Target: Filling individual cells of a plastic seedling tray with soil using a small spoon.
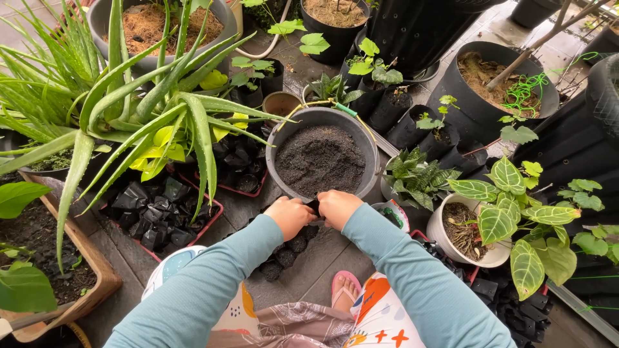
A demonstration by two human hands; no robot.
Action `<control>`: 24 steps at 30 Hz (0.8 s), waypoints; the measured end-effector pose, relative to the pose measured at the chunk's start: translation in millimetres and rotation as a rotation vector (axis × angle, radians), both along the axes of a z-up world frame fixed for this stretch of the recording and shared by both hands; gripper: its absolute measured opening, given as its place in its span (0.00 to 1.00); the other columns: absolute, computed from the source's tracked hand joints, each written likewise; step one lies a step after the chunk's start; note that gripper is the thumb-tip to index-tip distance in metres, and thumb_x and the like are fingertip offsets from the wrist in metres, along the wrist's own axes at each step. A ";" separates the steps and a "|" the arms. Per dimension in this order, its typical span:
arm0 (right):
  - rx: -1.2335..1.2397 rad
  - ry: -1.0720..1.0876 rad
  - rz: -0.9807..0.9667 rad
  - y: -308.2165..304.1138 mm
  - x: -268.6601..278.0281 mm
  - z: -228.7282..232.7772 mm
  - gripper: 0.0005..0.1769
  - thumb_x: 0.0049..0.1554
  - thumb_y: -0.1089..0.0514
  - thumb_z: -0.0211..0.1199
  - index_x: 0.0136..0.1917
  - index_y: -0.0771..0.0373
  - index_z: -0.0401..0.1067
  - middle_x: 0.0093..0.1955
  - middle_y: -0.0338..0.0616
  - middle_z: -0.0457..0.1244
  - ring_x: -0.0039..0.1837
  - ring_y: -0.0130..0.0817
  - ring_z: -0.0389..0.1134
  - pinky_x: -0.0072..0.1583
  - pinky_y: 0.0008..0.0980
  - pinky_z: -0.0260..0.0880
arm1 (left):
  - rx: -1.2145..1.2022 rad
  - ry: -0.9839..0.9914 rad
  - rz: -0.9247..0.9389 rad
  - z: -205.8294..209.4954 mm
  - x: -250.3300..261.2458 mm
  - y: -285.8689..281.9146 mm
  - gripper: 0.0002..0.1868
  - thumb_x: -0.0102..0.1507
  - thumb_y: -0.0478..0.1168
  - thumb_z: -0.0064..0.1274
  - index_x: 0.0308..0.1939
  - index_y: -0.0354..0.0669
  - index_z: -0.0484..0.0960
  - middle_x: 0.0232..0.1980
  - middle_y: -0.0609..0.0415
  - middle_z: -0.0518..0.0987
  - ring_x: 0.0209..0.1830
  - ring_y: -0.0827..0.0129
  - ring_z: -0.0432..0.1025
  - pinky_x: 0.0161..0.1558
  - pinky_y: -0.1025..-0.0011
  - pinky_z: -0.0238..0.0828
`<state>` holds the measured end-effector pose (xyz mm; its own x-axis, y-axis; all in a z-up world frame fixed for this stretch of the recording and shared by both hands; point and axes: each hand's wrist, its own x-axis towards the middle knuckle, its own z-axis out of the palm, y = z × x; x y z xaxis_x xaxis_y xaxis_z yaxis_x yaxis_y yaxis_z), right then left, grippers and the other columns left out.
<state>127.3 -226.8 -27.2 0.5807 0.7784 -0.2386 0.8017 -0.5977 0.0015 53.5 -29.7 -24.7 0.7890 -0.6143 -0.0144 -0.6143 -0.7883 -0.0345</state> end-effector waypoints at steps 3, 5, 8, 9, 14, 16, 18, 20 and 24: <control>-0.053 -0.015 0.035 -1.1 0.0 -8.7 0.19 0.35 0.40 0.81 0.33 0.48 0.77 0.38 0.28 0.62 0.44 0.32 0.70 0.44 0.30 0.78 | -0.057 -0.253 -0.051 -31.0 8.4 -1.1 0.05 0.61 0.46 0.53 0.33 0.62 0.84 0.39 0.72 0.82 0.47 0.66 0.70 0.47 0.58 0.63; -0.129 0.060 0.034 6.1 -6.4 -0.9 0.20 0.40 0.42 0.80 0.42 0.51 0.79 0.46 0.32 0.65 0.49 0.38 0.70 0.47 0.37 0.79 | -0.037 -0.251 -0.045 -43.8 12.6 -2.3 0.05 0.62 0.46 0.52 0.35 0.62 0.84 0.39 0.72 0.82 0.51 0.65 0.68 0.53 0.52 0.60; -0.246 0.131 0.009 10.0 -9.1 -1.4 0.24 0.46 0.42 0.77 0.52 0.54 0.81 0.55 0.37 0.67 0.55 0.45 0.70 0.51 0.45 0.79 | 0.028 -0.187 -0.019 -39.1 12.0 -2.6 0.07 0.64 0.44 0.51 0.39 0.62 0.85 0.45 0.72 0.82 0.61 0.64 0.64 0.64 0.42 0.52; -0.284 0.128 -0.021 10.1 -9.4 -3.9 0.25 0.47 0.41 0.76 0.54 0.54 0.80 0.56 0.37 0.66 0.56 0.45 0.69 0.51 0.46 0.78 | 0.076 -0.125 -0.006 -33.7 10.5 -2.5 0.09 0.64 0.42 0.49 0.42 0.61 0.86 0.49 0.71 0.83 0.67 0.64 0.62 0.69 0.38 0.47; -0.437 0.143 -0.099 19.3 -20.6 28.5 0.27 0.52 0.35 0.68 0.63 0.43 0.76 0.66 0.33 0.60 0.64 0.47 0.60 0.59 0.50 0.66 | 0.268 0.125 0.090 15.8 -3.1 -14.1 0.14 0.66 0.40 0.47 0.52 0.59 0.85 0.64 0.66 0.79 0.77 0.56 0.54 0.73 0.27 0.28; -0.471 0.142 -0.090 26.2 -27.6 41.3 0.28 0.53 0.35 0.67 0.65 0.41 0.75 0.68 0.32 0.58 0.65 0.47 0.58 0.60 0.51 0.64 | 0.342 0.209 0.131 40.1 -9.8 -19.7 0.16 0.67 0.39 0.47 0.55 0.57 0.84 0.68 0.62 0.76 0.80 0.51 0.51 0.73 0.24 0.23; -0.537 0.147 -0.109 35.2 -38.9 60.9 0.24 0.58 0.40 0.64 0.67 0.44 0.74 0.71 0.33 0.58 0.68 0.46 0.58 0.61 0.50 0.63 | 0.384 0.251 0.231 48.8 -13.4 -24.0 0.18 0.69 0.47 0.44 0.60 0.57 0.81 0.70 0.62 0.75 0.82 0.42 0.43 0.72 0.23 0.13; -0.540 0.119 -0.105 33.3 -36.3 40.7 0.21 0.60 0.42 0.62 0.65 0.45 0.74 0.71 0.33 0.58 0.67 0.47 0.58 0.60 0.52 0.62 | 0.391 0.268 0.251 47.6 -15.3 -27.2 0.19 0.70 0.49 0.43 0.62 0.56 0.81 0.70 0.63 0.74 0.82 0.41 0.41 0.72 0.23 0.11; -0.504 0.111 -0.094 33.4 -34.9 35.6 0.16 0.63 0.47 0.58 0.62 0.47 0.76 0.69 0.35 0.59 0.68 0.48 0.59 0.61 0.54 0.62 | 0.390 0.309 0.253 54.3 -14.9 -24.3 0.31 0.63 0.67 0.50 0.62 0.56 0.81 0.70 0.63 0.75 0.83 0.41 0.41 0.72 0.24 0.08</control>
